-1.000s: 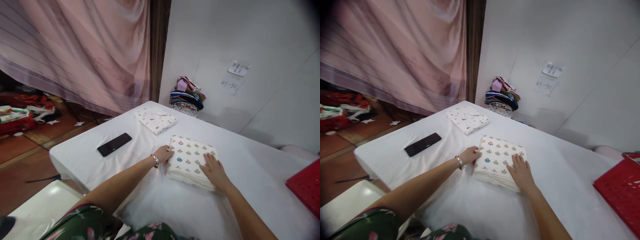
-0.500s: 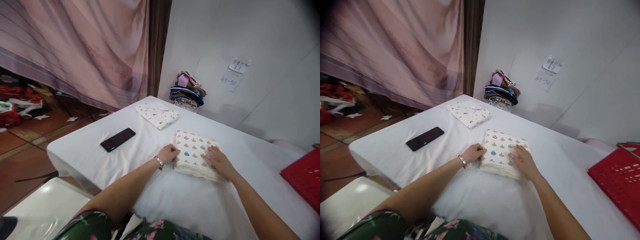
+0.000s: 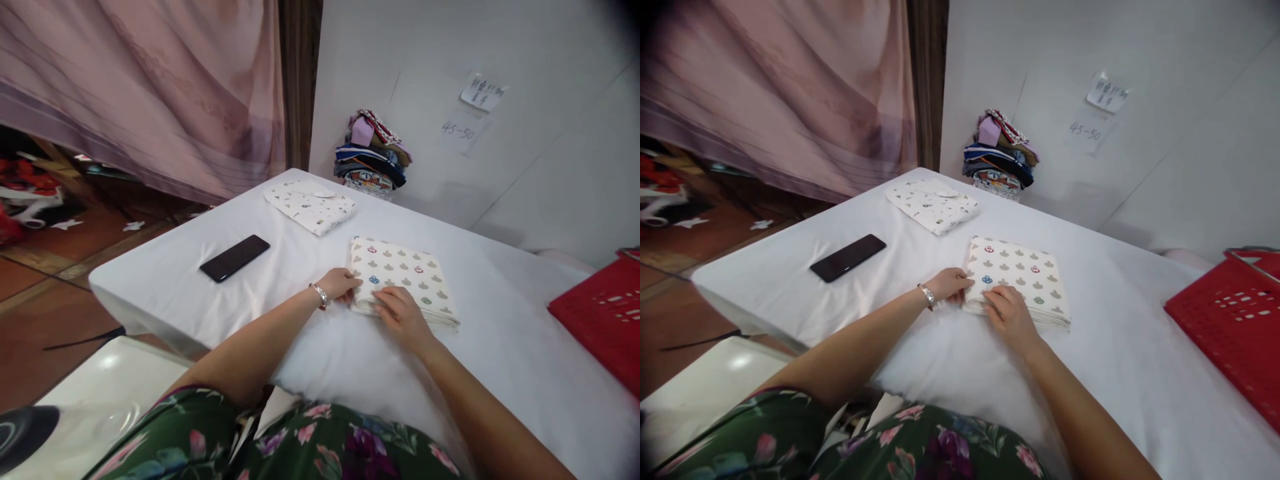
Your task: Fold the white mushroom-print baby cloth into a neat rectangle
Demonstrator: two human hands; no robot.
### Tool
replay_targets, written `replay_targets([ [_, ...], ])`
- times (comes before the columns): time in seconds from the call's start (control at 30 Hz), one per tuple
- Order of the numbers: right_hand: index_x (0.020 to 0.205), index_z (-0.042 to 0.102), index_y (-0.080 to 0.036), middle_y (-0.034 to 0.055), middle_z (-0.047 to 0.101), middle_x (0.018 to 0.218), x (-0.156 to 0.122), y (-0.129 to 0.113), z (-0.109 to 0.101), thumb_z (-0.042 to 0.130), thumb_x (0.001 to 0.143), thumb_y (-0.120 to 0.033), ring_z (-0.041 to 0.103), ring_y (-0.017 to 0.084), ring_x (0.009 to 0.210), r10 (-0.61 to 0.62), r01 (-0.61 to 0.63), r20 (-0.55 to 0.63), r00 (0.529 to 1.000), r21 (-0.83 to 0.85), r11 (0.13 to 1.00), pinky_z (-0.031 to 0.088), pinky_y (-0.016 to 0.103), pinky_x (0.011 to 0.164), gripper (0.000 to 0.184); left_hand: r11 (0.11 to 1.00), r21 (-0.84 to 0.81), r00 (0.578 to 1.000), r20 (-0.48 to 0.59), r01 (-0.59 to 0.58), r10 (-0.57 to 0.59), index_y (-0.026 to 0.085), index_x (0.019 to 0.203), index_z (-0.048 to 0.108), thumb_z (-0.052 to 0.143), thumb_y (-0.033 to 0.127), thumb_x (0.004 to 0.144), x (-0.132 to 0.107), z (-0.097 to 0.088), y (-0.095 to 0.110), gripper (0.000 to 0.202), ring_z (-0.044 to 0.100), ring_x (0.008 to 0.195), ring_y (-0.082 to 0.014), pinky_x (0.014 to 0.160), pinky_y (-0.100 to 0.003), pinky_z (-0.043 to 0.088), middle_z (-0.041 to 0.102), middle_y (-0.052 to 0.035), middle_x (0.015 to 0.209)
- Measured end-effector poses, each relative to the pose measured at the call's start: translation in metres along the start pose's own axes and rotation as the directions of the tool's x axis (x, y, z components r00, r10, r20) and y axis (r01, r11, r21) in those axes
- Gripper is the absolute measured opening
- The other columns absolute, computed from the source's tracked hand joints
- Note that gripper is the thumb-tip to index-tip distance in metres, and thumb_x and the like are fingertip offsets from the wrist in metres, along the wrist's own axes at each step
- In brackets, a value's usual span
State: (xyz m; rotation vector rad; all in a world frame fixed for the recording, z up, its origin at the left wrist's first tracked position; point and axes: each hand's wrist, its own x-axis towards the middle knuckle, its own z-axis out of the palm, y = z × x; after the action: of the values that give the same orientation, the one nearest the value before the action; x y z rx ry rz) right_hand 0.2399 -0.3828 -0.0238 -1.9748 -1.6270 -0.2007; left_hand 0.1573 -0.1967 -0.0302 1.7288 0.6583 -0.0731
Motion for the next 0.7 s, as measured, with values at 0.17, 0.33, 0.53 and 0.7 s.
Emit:
replay_targets([
  [0.17, 0.098, 0.062, -0.019, 0.008, 0.06, 0.093, 0.008, 0.004, 0.005, 0.049, 0.085, -0.022, 0.053, 0.022, 0.087, -0.05, 0.052, 0.023, 0.998, -0.089, 0.995, 0.045, 0.04, 0.077, 0.019, 0.993, 0.118, 0.998, -0.063, -0.016, 0.024, 0.016, 0.086, 0.055, 0.058, 0.035, 0.073, 0.005, 0.004, -0.006, 0.023, 0.057, 0.048, -0.014, 0.044, -0.022, 0.041, 0.058, 0.0018, 0.051],
  [0.33, 0.097, 0.062, -0.019, 0.0073, 0.06, 0.092, 0.01, 0.008, 0.012, 0.046, 0.087, -0.021, 0.053, 0.02, 0.086, -0.033, 0.034, 0.016, 0.999, -0.028, 0.999, 0.046, 0.037, 0.077, 0.019, 0.967, 0.242, 0.975, -0.186, -0.074, 0.121, 0.018, 0.089, 0.053, 0.059, 0.041, 0.071, 0.0, 0.0, -0.003, 0.03, 0.055, 0.05, -0.0128, 0.048, -0.023, 0.041, 0.062, 0.0001, 0.064],
  [0.53, 0.099, 0.061, -0.02, 0.0066, 0.06, 0.089, 0.008, 0.005, 0.014, 0.044, 0.089, -0.023, 0.054, 0.02, 0.085, 0.018, -0.017, -0.012, 1.0, 0.053, 0.998, 0.046, 0.035, 0.075, 0.02, 0.893, 0.358, 0.933, -0.13, -0.271, 0.335, 0.019, 0.074, 0.052, 0.059, 0.052, 0.069, -0.025, -0.002, 0.009, 0.034, 0.054, 0.059, -0.0121, 0.053, -0.022, 0.038, 0.059, 0.0015, 0.065],
  [0.7, 0.101, 0.059, -0.019, 0.0075, 0.06, 0.09, 0.007, 0.011, 0.019, 0.043, 0.089, -0.024, 0.053, 0.02, 0.086, 0.001, 0.002, -0.046, 0.999, 0.058, 0.998, 0.046, 0.036, 0.076, 0.021, 0.738, 0.606, 0.894, -0.096, -0.296, 0.437, 0.021, 0.081, 0.053, 0.062, 0.046, 0.067, -0.04, 0.01, 0.009, 0.03, 0.055, 0.07, -0.0145, 0.059, -0.024, 0.037, 0.06, 0.0006, 0.083],
])
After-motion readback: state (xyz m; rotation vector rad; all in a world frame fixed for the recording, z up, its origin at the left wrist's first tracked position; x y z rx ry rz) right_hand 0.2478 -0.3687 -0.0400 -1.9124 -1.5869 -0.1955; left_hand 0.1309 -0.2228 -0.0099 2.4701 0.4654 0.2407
